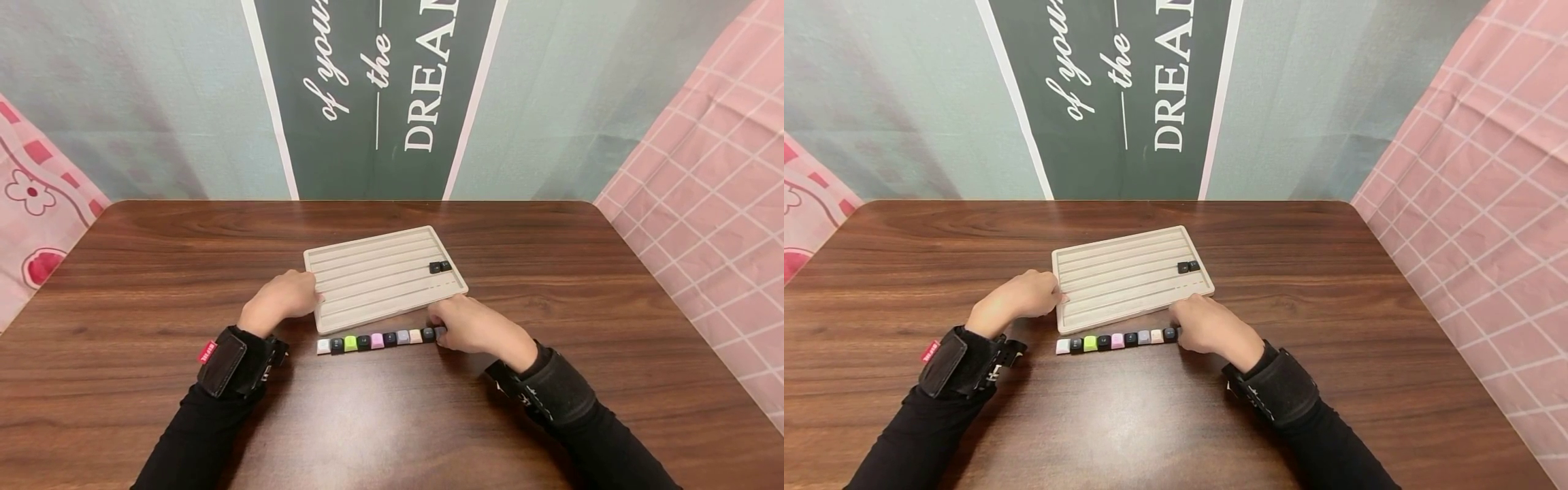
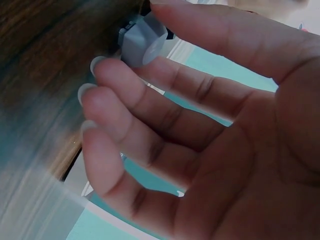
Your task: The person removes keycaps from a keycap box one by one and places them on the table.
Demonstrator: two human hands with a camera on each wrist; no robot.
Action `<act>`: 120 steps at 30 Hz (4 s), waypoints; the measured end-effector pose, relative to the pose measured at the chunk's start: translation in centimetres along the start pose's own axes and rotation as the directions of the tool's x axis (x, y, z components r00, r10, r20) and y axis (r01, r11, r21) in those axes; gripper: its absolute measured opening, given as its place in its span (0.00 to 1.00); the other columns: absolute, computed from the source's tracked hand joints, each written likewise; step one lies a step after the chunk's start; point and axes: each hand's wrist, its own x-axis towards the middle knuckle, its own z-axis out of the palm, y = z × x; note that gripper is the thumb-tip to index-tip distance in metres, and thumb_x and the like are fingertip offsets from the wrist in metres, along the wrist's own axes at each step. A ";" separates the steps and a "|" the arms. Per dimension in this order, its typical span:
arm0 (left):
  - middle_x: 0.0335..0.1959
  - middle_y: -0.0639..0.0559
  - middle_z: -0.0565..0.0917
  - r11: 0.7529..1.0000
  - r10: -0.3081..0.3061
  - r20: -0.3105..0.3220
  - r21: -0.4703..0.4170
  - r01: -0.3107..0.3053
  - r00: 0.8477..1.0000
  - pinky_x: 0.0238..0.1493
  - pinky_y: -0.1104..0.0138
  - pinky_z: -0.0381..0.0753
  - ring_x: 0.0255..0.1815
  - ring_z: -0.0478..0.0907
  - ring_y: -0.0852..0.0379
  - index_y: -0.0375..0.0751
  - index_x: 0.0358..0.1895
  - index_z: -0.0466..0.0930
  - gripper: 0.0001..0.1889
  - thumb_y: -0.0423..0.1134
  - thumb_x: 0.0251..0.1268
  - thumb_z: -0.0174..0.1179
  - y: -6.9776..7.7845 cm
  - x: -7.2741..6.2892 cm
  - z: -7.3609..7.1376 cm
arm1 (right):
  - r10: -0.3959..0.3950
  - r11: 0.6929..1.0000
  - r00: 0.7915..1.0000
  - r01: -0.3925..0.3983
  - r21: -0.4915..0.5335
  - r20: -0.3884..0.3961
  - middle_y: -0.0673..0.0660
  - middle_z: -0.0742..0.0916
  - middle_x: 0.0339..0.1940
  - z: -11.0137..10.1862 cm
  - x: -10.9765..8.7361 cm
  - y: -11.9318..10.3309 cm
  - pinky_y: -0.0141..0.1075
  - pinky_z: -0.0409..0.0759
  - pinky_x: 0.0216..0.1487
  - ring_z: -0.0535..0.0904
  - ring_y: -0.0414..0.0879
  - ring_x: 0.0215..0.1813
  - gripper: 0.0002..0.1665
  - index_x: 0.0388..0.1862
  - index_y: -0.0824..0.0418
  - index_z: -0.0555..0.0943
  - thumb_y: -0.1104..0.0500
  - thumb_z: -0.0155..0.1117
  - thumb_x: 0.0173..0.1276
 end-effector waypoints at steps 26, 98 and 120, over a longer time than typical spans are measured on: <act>0.41 0.34 0.78 1.000 0.008 -0.034 0.011 -0.008 0.999 0.38 0.56 0.72 0.33 0.72 0.49 0.28 0.45 0.76 0.15 0.39 0.66 0.50 -0.2 0.0 0.2 | -0.010 1.000 1.000 0.011 -0.012 0.018 0.48 0.73 0.17 -1.4 -0.4 0.3 0.33 0.67 0.24 0.68 0.40 0.22 0.08 0.27 0.60 0.75 0.61 0.68 0.55; 0.36 0.39 0.76 1.000 -0.001 -0.014 -0.001 0.001 1.000 0.34 0.59 0.68 0.30 0.69 0.49 0.29 0.45 0.76 0.14 0.38 0.67 0.49 -0.2 0.2 0.2 | 0.072 0.997 0.966 -0.067 0.031 -0.247 0.52 0.71 0.17 -2.6 5.4 4.9 0.34 0.64 0.24 0.67 0.46 0.23 0.10 0.35 0.66 0.78 0.72 0.56 0.53; 0.32 0.41 0.75 1.000 -0.002 0.000 -0.008 0.002 1.000 0.33 0.60 0.67 0.29 0.69 0.50 0.29 0.44 0.75 0.14 0.38 0.67 0.49 -0.2 0.2 0.1 | 0.066 0.998 0.965 -0.069 -0.003 -0.253 0.56 0.79 0.24 -2.8 6.2 4.7 0.37 0.67 0.28 0.70 0.48 0.26 0.07 0.29 0.65 0.78 0.72 0.58 0.50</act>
